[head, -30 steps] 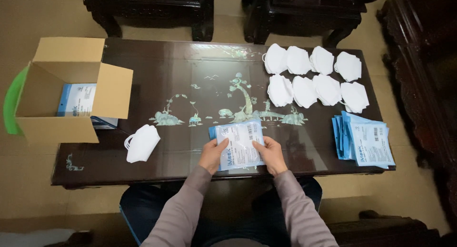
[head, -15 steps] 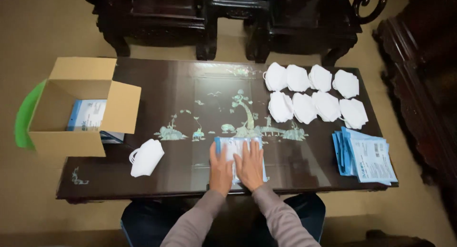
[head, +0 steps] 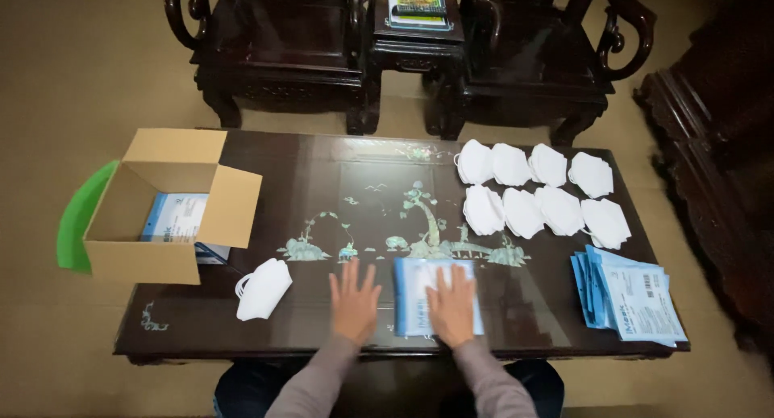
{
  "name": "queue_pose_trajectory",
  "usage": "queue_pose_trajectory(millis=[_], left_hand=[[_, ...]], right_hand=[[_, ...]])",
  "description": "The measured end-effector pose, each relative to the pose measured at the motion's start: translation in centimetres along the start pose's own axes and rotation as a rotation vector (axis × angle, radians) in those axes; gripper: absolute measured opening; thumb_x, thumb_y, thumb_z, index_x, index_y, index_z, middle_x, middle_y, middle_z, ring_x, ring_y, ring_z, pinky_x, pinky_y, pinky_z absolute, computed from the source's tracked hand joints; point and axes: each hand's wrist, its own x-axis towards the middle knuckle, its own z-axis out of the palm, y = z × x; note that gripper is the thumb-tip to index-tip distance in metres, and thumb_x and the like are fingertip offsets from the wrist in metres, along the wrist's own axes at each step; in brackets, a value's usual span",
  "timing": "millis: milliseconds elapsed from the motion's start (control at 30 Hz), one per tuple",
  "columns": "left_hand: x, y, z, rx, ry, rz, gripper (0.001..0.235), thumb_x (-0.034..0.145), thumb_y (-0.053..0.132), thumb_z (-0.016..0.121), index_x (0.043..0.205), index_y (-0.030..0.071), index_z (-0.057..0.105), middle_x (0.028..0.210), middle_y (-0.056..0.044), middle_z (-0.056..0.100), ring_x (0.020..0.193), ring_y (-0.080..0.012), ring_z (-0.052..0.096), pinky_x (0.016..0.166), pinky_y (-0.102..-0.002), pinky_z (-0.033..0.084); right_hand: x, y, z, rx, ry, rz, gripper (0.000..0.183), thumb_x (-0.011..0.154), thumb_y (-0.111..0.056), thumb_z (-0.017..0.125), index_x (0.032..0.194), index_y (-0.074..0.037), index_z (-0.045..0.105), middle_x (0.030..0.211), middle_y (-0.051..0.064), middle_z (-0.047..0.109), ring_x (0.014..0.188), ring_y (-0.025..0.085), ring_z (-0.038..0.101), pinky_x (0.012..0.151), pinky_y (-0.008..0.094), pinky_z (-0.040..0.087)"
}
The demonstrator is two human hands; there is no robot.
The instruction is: Folding face masks and inserting them into individual plastic packaging sleeves
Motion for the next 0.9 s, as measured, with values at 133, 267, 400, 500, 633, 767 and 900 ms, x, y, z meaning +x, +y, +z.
queue_pose_trajectory(millis=[133,267,400,500,633,767,900], left_hand=[[-0.8,-3.3,-0.4,0.076,-0.009,-0.084,0.062,0.104,0.05,0.032,0.16,0.022,0.029,0.169,-0.018,0.011,0.157,-0.0359,0.005,0.123,-0.063,0.002],[-1.1,-3.1,-0.9,0.078,0.002,-0.052,0.062,0.105,0.051,0.03,0.159,0.02,0.03,0.168,-0.018,0.012,0.155,-0.037,0.008,0.124,-0.063,0.004],[-1.1,-3.5,-0.8,0.043,0.021,-0.031,0.062,0.104,0.05,0.036,0.158,0.02,0.033,0.167,-0.019,0.015,0.155,-0.0396,0.009,0.123,-0.066,0.009],[-1.0,-3.6,0.9,0.133,0.208,-0.027,0.06,0.101,0.052,0.044,0.153,0.022,0.046,0.163,-0.019,0.032,0.152,-0.0372,0.026,0.121,-0.063,0.016],[-1.5,-3.7,-0.3,0.094,0.157,-0.019,0.062,0.103,0.051,0.041,0.157,0.019,0.039,0.165,-0.022,0.024,0.153,-0.0401,0.02,0.122,-0.065,0.012],[-0.7,-5.6,0.6,-0.092,0.241,0.017,0.053,0.103,0.04,0.045,0.148,0.012,0.048,0.161,-0.022,0.029,0.149,-0.0415,0.025,0.118,-0.063,0.018],[-0.8,-9.6,-5.5,-0.282,0.579,0.026,0.035,0.099,0.018,0.056,0.127,-0.002,0.063,0.133,-0.028,0.053,0.121,-0.046,0.052,0.105,-0.055,0.041]], right_hand=[[-0.6,7.0,-2.6,0.049,-0.224,0.151,0.064,0.104,-0.049,0.034,0.156,-0.011,0.039,0.165,0.024,0.026,0.156,0.04,0.018,0.124,0.061,0.01],[-2.0,14.2,-3.4,-0.028,-0.147,0.176,0.062,0.102,-0.05,0.042,0.153,-0.015,0.045,0.165,0.023,0.032,0.153,0.045,0.026,0.12,0.065,0.02],[-2.9,17.6,-3.8,-0.22,0.079,-0.006,0.059,0.096,-0.047,0.054,0.145,-0.015,0.054,0.152,0.027,0.052,0.139,0.051,0.047,0.098,0.077,0.041],[-1.4,14.1,-7.0,-0.218,0.102,0.025,0.058,0.096,-0.041,0.056,0.141,-0.004,0.057,0.149,0.031,0.051,0.136,0.051,0.047,0.103,0.072,0.04],[0.6,3.3,-9.3,0.284,0.118,-0.11,0.055,0.099,-0.019,0.058,0.149,-0.001,0.045,0.16,0.031,0.035,0.15,0.047,0.032,0.126,0.055,0.027],[0.9,-2.9,-6.6,0.3,-0.12,-0.17,0.054,0.102,-0.033,0.05,0.147,-0.002,0.047,0.159,0.024,0.037,0.151,0.045,0.029,0.122,0.057,0.024],[-0.1,-3.5,-2.7,0.137,-0.058,-0.24,0.057,0.104,-0.04,0.052,0.148,-0.004,0.047,0.161,0.023,0.034,0.152,0.045,0.027,0.119,0.066,0.025]])
